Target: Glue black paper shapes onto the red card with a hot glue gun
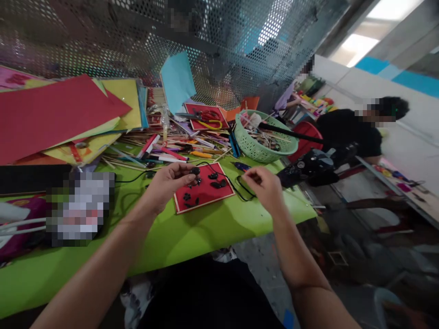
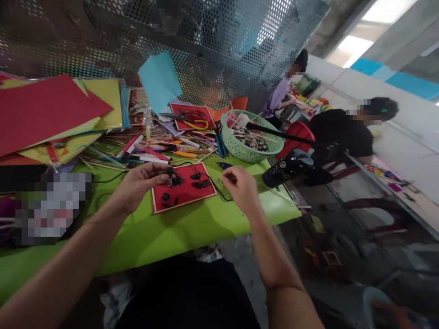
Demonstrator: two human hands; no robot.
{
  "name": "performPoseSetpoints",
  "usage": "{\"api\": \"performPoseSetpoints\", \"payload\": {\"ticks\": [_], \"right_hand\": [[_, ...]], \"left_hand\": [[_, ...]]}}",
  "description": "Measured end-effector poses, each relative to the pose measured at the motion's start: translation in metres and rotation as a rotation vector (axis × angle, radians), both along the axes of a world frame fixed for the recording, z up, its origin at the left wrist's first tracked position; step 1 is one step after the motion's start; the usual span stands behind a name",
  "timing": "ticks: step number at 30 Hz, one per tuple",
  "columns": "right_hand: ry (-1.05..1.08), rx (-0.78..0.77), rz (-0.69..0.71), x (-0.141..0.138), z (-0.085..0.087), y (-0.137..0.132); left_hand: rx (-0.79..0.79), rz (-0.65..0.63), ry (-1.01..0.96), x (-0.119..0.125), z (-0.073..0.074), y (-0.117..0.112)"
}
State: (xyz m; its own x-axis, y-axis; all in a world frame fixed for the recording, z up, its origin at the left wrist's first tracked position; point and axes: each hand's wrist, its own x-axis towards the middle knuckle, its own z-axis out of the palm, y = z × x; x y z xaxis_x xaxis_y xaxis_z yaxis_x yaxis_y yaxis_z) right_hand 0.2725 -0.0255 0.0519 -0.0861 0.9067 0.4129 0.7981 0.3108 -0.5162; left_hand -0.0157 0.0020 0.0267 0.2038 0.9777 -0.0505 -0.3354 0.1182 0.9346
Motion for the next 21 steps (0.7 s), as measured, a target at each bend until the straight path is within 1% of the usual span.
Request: {"api": "performPoseSetpoints", "payload": {"ticks": [3, 5, 7, 10, 13, 16, 21], "right_hand": [[0.05, 0.181, 0.21, -0.05, -0.006, 0.002], [0.015, 0.317, 0.293, -0.076, -0.011, 0.007], [-0.069, 0.445, 0.334, -0.091, -0.017, 0.015], [-0.201, 0.598, 0.338, -0.1, -0.024, 0.027], [-0.274, 0.685, 0.325, -0.101, -0.029, 0.036], [-0.308, 0.716, 0.329, -0.102, -0.033, 0.041], [-0.297, 0.7, 0.354, -0.1, -0.038, 0.043]], "left_hand": [[-0.037, -0.019, -0.017, 0.001, -0.004, -0.001], [-0.056, -0.022, -0.04, 0.002, -0.007, -0.001], [-0.064, -0.033, -0.064, 0.002, -0.01, 0.0], [-0.073, -0.061, -0.109, 0.003, -0.011, -0.001], [-0.103, -0.049, -0.182, 0.006, -0.01, -0.002], [-0.142, -0.018, -0.243, 0.008, -0.008, -0.004], [-0.201, 0.012, -0.276, 0.011, -0.003, -0.008]]}}
